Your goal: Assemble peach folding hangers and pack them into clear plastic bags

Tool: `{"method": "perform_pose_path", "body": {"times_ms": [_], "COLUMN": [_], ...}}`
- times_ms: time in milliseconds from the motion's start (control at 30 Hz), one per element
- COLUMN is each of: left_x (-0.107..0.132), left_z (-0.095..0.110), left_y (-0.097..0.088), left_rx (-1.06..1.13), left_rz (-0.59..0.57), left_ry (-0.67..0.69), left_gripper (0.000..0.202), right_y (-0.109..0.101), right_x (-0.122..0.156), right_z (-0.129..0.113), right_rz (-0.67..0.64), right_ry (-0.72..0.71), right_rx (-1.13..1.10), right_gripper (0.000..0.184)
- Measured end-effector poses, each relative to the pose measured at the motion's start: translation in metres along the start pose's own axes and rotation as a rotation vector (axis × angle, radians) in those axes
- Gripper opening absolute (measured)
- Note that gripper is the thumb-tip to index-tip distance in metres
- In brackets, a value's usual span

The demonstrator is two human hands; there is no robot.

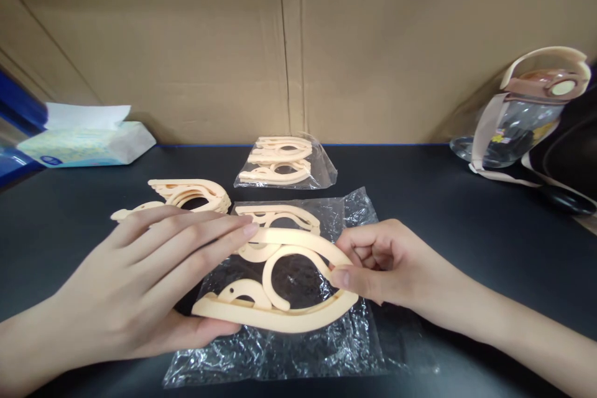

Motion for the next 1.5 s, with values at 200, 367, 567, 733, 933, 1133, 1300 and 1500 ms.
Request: {"method": "perform_pose_path", "body": {"times_ms": [200,367,567,733,933,1133,1300,1500], "left_x": [0.000,0.000,-0.001,0.001,0.002,0.001,0.001,0.001], "left_z": [-0.004,-0.002,-0.002,-0.001,0.000,0.001,0.001,0.001], "left_y": [-0.002,-0.002,-0.004,-0.004,-0.003,-0.003,-0.004,-0.004], "left_rx": [0.136,0.147,0.185,0.318,0.351,0.407,0.480,0.503], "left_rz": [-0.040,-0.017,-0.003,-0.006,-0.020,-0.074,-0.104,-0.104], "left_ry": [-0.069,-0.066,-0.049,-0.146,-0.187,-0.224,-0.254,-0.261], "left_gripper": [0.062,0.061,0.057,0.054,0.057,0.054,0.055,0.055], "right_y": [-0.001,0.000,0.003,0.003,0.002,0.002,0.003,0.004], "right_x": [0.000,0.000,-0.001,-0.002,-0.002,-0.004,-0.005,-0.004], "right_z": [0.001,0.004,0.001,0.004,0.005,0.008,0.010,0.012], "right_rz": [-0.009,-0.019,0.001,-0.032,-0.049,-0.080,-0.056,-0.067], "right_ry": [-0.011,-0.017,-0.051,-0.041,-0.050,-0.127,-0.125,-0.177], "right_rx": [0.010,0.031,0.032,0.040,0.060,0.087,0.075,0.097], "right_gripper": [0.040,0.041,0.050,0.048,0.047,0.037,0.036,0.035]}}
Point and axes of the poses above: each hand's wrist, its own x-axis away from the middle knuckle, its own y-axis out of the palm, z = x × y, the point moved 2 cm from there along -x, towards the middle knuckle, and after that the axes turned 15 degrees about x, right-handed, at the moved point
